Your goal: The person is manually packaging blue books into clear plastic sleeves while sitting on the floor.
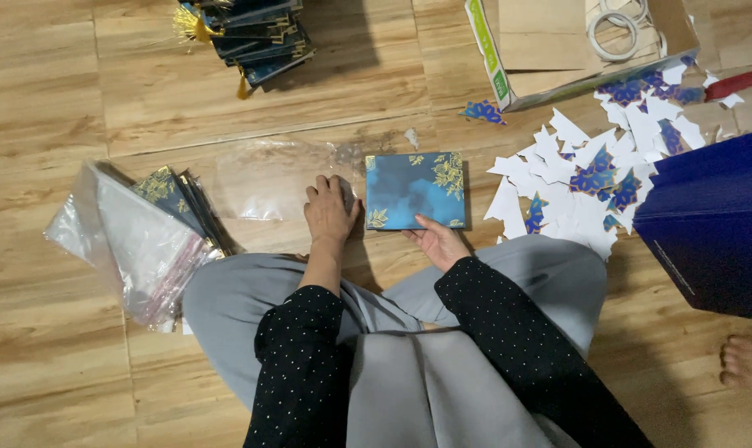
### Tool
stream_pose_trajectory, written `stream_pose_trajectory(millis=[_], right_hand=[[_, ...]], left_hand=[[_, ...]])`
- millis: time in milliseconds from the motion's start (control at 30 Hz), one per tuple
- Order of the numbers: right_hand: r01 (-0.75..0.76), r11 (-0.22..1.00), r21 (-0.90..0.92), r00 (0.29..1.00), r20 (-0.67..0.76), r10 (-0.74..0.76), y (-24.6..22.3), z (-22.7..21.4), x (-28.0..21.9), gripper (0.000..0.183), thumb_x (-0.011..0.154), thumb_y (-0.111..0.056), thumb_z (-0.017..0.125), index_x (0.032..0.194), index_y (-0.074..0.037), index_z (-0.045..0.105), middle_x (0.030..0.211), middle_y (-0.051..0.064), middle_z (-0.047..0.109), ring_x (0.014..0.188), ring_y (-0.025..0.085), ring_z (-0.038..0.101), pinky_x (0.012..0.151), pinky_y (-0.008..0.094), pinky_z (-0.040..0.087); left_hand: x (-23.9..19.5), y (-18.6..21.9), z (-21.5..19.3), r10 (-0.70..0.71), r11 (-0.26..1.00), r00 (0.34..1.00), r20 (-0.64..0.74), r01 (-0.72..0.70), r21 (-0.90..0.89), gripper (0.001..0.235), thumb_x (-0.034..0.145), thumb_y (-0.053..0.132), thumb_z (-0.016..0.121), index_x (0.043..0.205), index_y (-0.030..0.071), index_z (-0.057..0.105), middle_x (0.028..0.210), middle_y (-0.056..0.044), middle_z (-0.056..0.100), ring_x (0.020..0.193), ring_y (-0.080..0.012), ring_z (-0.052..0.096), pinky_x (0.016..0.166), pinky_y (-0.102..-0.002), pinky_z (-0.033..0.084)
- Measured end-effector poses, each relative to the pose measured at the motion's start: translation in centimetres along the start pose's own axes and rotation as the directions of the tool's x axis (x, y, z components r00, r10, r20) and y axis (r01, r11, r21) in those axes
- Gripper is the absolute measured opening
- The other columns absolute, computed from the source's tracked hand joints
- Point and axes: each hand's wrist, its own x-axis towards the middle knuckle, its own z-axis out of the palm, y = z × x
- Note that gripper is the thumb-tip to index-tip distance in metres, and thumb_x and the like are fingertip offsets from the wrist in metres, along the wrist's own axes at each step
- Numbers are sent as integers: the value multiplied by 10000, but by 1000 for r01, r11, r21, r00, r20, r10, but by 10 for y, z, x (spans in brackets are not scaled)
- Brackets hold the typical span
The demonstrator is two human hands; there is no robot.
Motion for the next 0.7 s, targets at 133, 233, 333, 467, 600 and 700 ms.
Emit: stream_pose_trajectory(millis=[133,233,333,467,600,700], right_hand=[[10,1000,12,1000,-23,-10,-2,-1,-1,320,773,-99,661,1068,-147,548,1013,28,630,923,189,606,927,361,455],[17,1000,23,999,-40,-16,-2,-4,3,306,774,-92,660,1056,-140,553,996,25,632,913,183,610,922,354,459],[11,1000,19,999,-46,-10,-7,2,1,299,769,-101,666,1044,-137,556,992,27,632,917,182,609,927,348,454],[2,1000,16,999,-40,-1,-5,-3,5,306,769,-108,667,1051,-132,551,1009,44,628,931,189,603,931,349,452],[-7,1000,13,999,-32,8,-5,5,2,326,766,-118,668,1060,-135,530,1023,35,619,936,187,597,933,352,450],[-5,1000,27,999,-36,6,-9,10,-2,341,762,-120,673,1072,-134,532,1044,53,615,955,205,593,945,365,441]], left_hand=[[20,-15,55,15,1000,992,-126,-17,-13,314,719,246,651,945,106,483,908,-63,454,897,-270,516,635,-358,530],[24,-21,63,12,996,978,-206,-29,-80,193,703,146,646,837,90,519,829,-59,481,838,-256,538,599,-336,537],[30,-26,66,-50,983,988,-144,23,-183,124,733,124,625,806,82,534,824,-58,491,837,-246,538,623,-340,536],[28,-28,57,-132,937,989,-64,103,-333,119,795,171,578,848,108,493,837,-70,490,857,-268,540,680,-371,521],[8,-6,1,-120,945,992,38,125,-302,495,712,523,614,950,131,425,930,-62,440,933,-276,508,706,-394,526],[8,-2,6,-31,994,999,37,34,-103,577,684,527,630,1018,99,433,976,-89,443,959,-305,496,710,-413,523]])
